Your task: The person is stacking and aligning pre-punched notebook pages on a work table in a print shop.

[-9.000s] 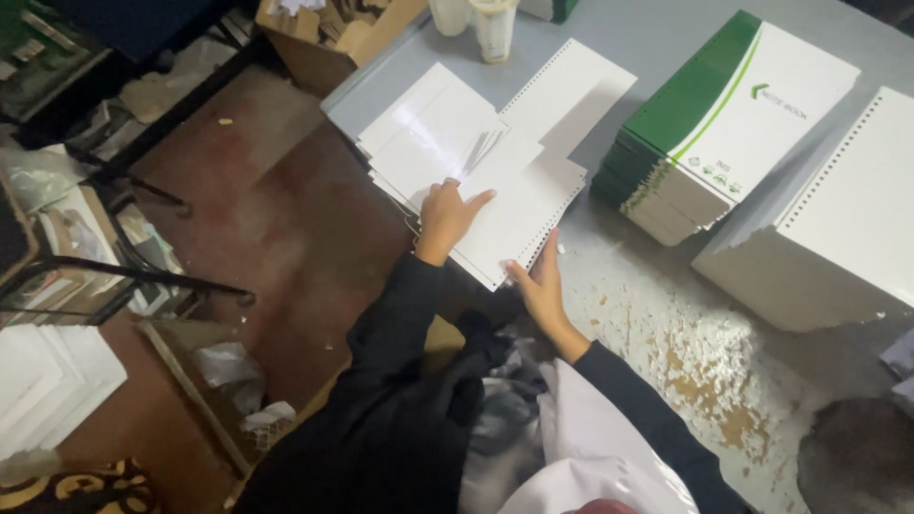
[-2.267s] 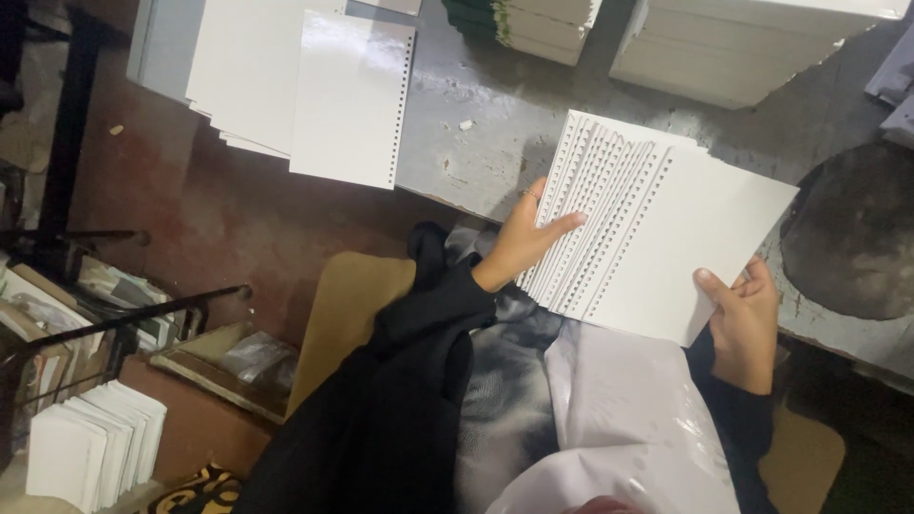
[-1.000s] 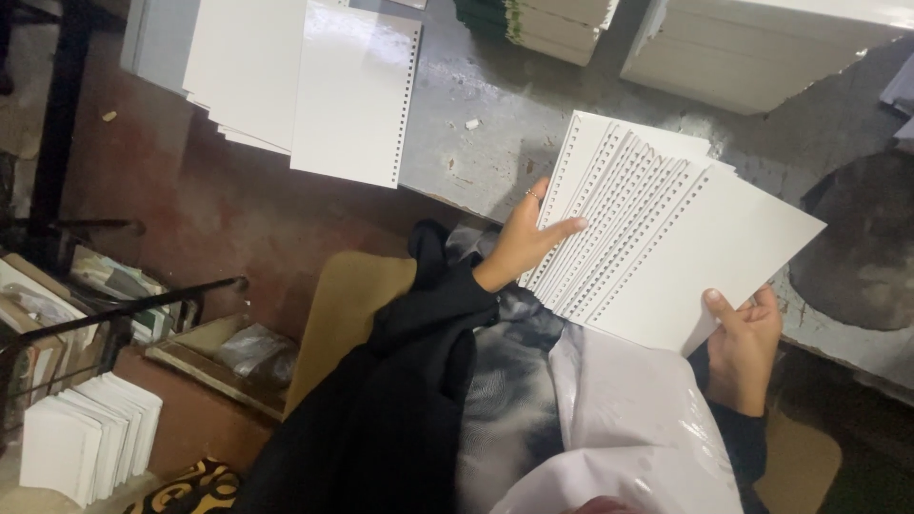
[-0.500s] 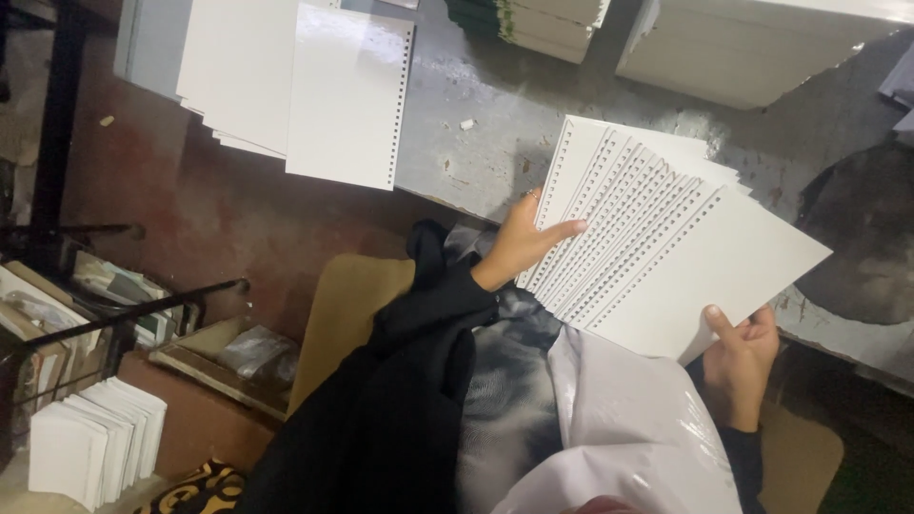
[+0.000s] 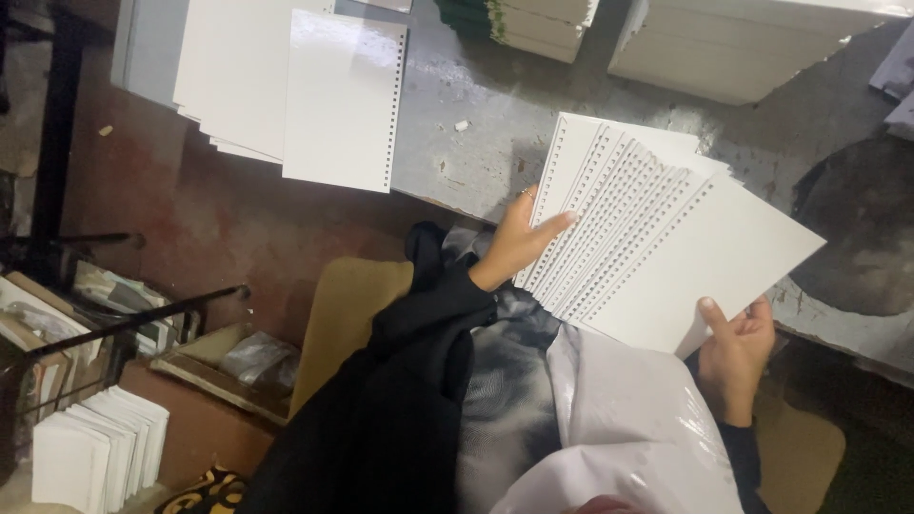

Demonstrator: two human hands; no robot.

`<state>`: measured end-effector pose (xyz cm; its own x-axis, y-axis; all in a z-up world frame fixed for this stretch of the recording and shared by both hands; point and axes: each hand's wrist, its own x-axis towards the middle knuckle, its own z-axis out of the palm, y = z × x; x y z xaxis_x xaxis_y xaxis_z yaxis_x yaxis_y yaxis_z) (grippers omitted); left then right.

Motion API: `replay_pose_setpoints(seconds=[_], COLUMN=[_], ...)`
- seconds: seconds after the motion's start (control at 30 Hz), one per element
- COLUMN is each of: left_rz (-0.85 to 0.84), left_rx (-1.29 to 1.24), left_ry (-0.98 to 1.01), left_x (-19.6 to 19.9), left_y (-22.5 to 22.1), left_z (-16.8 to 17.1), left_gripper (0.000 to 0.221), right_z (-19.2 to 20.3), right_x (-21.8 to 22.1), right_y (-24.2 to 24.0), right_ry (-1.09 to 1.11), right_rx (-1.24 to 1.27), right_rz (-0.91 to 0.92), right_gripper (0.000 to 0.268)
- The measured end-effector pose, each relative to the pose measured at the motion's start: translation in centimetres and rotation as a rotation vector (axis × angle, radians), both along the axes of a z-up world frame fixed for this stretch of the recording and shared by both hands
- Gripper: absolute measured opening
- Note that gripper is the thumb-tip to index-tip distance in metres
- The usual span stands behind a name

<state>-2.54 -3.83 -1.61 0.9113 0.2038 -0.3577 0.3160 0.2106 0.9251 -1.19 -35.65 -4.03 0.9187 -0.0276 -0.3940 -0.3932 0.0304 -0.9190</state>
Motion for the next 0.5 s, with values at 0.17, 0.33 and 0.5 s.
replay_pose_setpoints(seconds=[0.17, 0.33, 0.5], left_rz=[0.008, -0.004, -0.032], left_rx=[-0.025, 0.024, 0.151], left_ry=[-0.055, 0.005, 0.039], left_x=[-0.3, -0.3, -0.7], left_y=[-0.2, -0.2, -0.6], left_z=[0.6, 2.0, 4.7], left_gripper=[0.058, 0.078, 0.085], right_z=[2.2, 5.0, 4.1], right_x=[0.1, -0.2, 0.1], right_y=[2.8, 5.6, 6.7], right_ry=[-0.016, -0.066, -0.211], right_rx=[-0.066, -0.149, -0.131], right_rz=[0.001, 0.053, 0.155], right_gripper=[0.049, 0.038, 0.067])
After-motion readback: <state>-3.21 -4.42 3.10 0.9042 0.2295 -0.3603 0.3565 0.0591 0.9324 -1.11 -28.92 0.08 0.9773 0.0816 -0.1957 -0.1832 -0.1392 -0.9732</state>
